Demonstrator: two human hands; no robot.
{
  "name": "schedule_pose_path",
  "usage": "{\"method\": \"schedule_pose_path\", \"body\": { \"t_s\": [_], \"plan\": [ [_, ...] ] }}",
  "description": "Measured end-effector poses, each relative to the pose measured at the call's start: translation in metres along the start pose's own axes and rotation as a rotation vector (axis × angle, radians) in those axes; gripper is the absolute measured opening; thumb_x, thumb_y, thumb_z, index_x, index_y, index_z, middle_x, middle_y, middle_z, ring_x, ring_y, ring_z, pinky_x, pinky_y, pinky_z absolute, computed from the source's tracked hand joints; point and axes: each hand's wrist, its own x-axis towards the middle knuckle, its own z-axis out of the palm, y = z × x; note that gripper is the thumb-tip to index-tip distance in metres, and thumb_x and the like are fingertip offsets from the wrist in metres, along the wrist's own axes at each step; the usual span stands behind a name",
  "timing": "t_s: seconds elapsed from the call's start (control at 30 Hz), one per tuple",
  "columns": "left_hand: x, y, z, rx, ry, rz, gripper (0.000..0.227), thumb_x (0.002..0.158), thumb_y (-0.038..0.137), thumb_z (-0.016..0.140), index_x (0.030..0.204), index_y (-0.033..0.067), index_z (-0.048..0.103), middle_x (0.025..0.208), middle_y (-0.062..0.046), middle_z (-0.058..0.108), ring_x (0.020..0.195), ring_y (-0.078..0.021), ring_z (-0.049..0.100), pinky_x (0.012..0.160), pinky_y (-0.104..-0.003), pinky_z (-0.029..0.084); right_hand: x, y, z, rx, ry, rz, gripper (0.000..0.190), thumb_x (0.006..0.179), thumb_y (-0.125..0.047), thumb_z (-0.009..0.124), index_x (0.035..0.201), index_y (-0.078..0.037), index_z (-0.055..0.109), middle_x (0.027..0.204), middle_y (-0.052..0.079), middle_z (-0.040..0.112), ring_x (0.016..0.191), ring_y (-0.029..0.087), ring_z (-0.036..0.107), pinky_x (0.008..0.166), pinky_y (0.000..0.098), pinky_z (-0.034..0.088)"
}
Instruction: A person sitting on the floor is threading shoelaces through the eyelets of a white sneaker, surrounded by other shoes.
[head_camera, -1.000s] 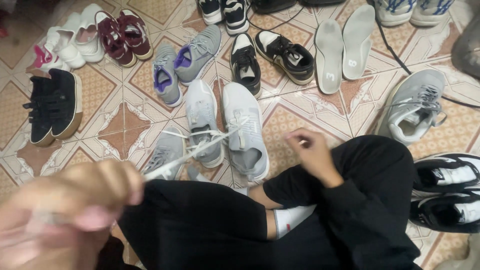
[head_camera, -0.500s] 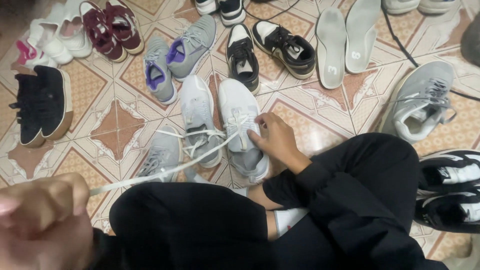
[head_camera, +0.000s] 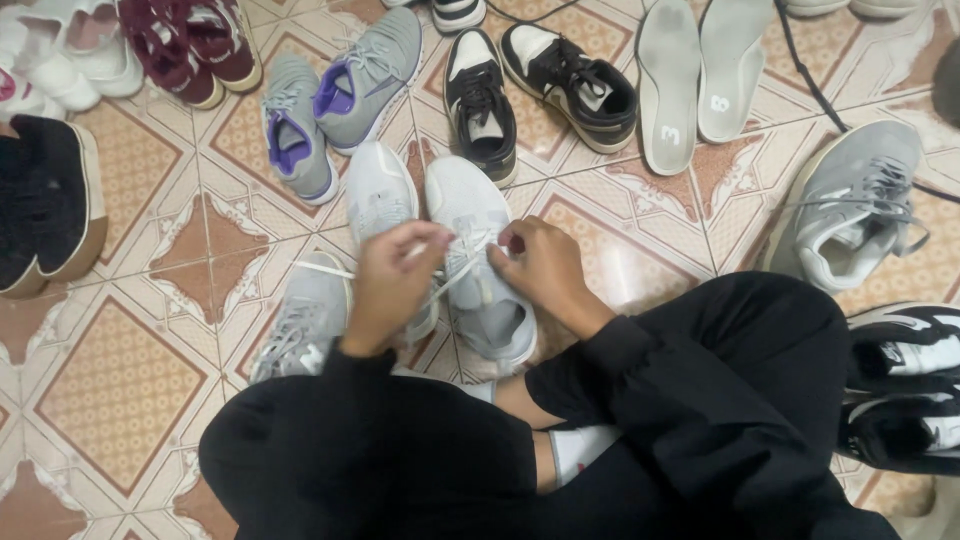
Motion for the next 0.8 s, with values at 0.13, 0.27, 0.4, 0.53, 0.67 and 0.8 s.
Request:
{"method": "schedule_pose_path", "body": {
  "t_s": [0.13,0.27,0.4,0.53,0.67,0.8],
  "plan": [
    [0.005,-0.035,0.023,0.033,-0.032,-0.163,0.02,0.097,0.025,0.073,0.1,0.0068,0.08,0.064,-0.009,0.068,0.064,-0.0106,0.058,0.061,-0.029,0.054,0.005,-0.007,0.002,-0.016,-0.01,-0.014,0.024,0.084,-0.039,0.078,0.085,-0.015,0.075,0.075,0.008,0.07,0.078,0.035,0.074,0.07,0.0506,0.06],
    [0.012,-0.052,0.026,0.029,-0.001,-0.238,0.015,0.095,0.025,0.074,0.097,0.0114,0.081,0.055,0.0,0.058,0.058,-0.0072,0.051,0.056,-0.024,0.045,0.013,-0.013,0.003,-0.05,-0.041,-0.004,0.027,0.084,-0.041,0.078,0.084,-0.014,0.076,0.076,0.008,0.071,0.079,0.035,0.075,0.071,0.0515,0.059],
    [0.013,-0.065,0.023,0.017,0.041,-0.27,0.017,0.096,0.025,0.074,0.1,0.0109,0.08,0.056,-0.002,0.061,0.058,-0.0065,0.051,0.057,-0.023,0.044,0.025,-0.011,0.01,-0.074,-0.093,0.063,0.022,0.081,-0.039,0.079,0.08,-0.017,0.076,0.078,0.007,0.073,0.082,0.036,0.075,0.072,0.0514,0.059],
    [0.017,-0.064,0.021,0.024,0.032,-0.277,0.018,0.098,0.026,0.072,0.101,0.0098,0.08,0.057,-0.003,0.065,0.056,-0.0064,0.051,0.055,-0.023,0.044,0.035,-0.007,0.012,-0.076,-0.132,0.088,0.021,0.079,-0.038,0.08,0.077,-0.017,0.076,0.075,0.006,0.074,0.081,0.037,0.076,0.071,0.051,0.059],
    [0.021,-0.072,0.023,0.082,0.013,-0.3,0.02,0.097,0.025,0.071,0.103,0.0082,0.08,0.059,-0.006,0.066,0.058,-0.0092,0.056,0.056,-0.024,0.047,0.038,-0.008,0.013,-0.14,-0.113,0.047,0.021,0.079,-0.038,0.08,0.076,-0.019,0.076,0.074,0.003,0.074,0.078,0.033,0.076,0.069,0.0482,0.059],
    [0.029,-0.078,0.027,0.129,0.042,-0.288,0.019,0.097,0.025,0.071,0.102,0.0093,0.08,0.061,-0.004,0.068,0.056,-0.0095,0.057,0.053,-0.024,0.047,0.035,-0.021,0.008,-0.226,-0.103,-0.084,0.022,0.084,-0.037,0.077,0.084,-0.015,0.08,0.079,0.008,0.076,0.08,0.035,0.076,0.07,0.0485,0.06]
  ]
}}
